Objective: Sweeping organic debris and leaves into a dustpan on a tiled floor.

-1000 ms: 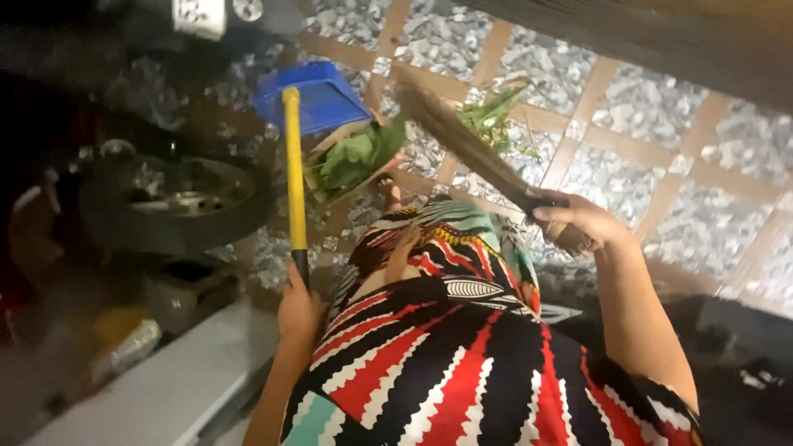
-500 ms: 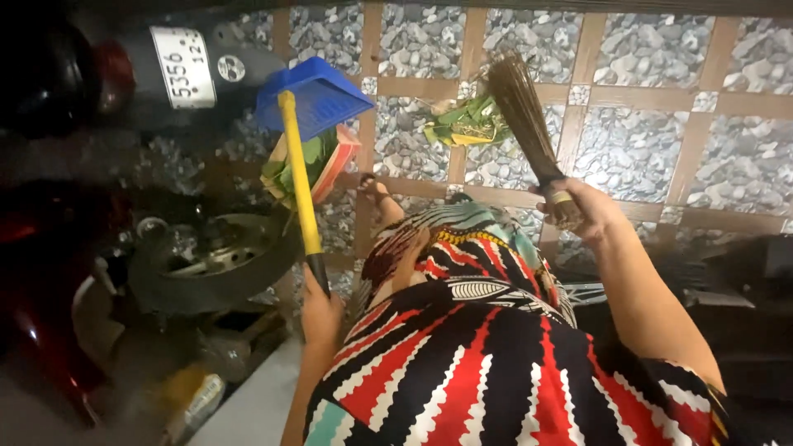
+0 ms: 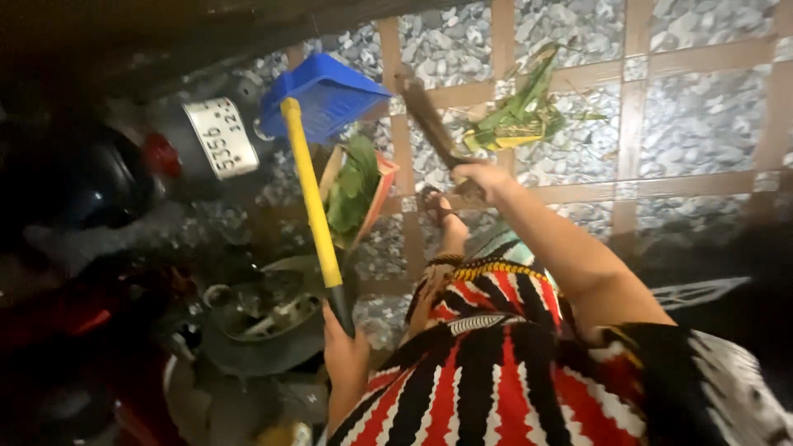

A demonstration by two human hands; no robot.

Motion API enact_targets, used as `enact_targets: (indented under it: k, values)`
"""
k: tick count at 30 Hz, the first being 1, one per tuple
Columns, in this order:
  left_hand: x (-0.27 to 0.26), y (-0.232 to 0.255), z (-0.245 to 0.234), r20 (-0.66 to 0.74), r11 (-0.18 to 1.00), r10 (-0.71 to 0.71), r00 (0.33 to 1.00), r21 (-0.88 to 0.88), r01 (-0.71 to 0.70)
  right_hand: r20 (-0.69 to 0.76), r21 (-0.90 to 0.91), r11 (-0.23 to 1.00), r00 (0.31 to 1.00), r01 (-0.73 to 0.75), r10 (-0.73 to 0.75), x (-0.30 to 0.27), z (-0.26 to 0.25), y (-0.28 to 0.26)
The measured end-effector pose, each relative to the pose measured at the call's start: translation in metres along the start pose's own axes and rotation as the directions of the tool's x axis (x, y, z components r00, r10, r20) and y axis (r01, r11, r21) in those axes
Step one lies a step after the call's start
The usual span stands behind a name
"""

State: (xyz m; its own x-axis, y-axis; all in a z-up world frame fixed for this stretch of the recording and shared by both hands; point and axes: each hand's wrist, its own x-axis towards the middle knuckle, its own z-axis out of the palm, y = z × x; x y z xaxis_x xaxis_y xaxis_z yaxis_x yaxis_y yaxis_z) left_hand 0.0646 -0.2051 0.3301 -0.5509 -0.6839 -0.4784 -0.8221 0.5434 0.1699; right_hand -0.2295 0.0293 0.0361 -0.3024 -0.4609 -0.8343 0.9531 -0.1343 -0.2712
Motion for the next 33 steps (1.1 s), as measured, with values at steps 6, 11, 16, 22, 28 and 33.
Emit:
enact_targets:
  k: [6,11,16,22,28,33]
  values:
    - [0.063,-0.016,-0.041,0.1,0.994,-0.027,0.995,0.108,0.016,0.042,-0.187,0.975,0.993,0.119,-0.114,0.16,0.083,0.011]
    - [0.108,-0.02,-0.056,0.269,0.977,-0.178,0.947,0.161,0.139,-0.155,-0.064,0.998,0.988,-0.021,0.011,0.219,0.077,0.023]
    - [0.124,0.044,-0.086,0.289,0.99,-0.104,0.952,0.123,0.071,-0.087,0.339,0.931,0.99,0.137,-0.114,0.166,-0.011,0.053]
    - [0.171,0.013,-0.052,0.128,0.986,0.129,0.983,0.087,-0.141,-0.418,0.105,0.989,0.907,0.103,-0.05,0.013,-0.002,0.047]
    - [0.192,0.052,-0.043,0.149,1.0,0.022,0.989,-0.01,-0.02,-0.123,-0.099,0.957,0.951,0.274,-0.285,0.086,-0.025,0.102]
    - [0.173,0.103,-0.053,0.187,0.989,-0.133,0.973,-0.039,0.142,-0.205,-0.268,0.958,0.965,0.106,-0.164,0.089,-0.079,0.105]
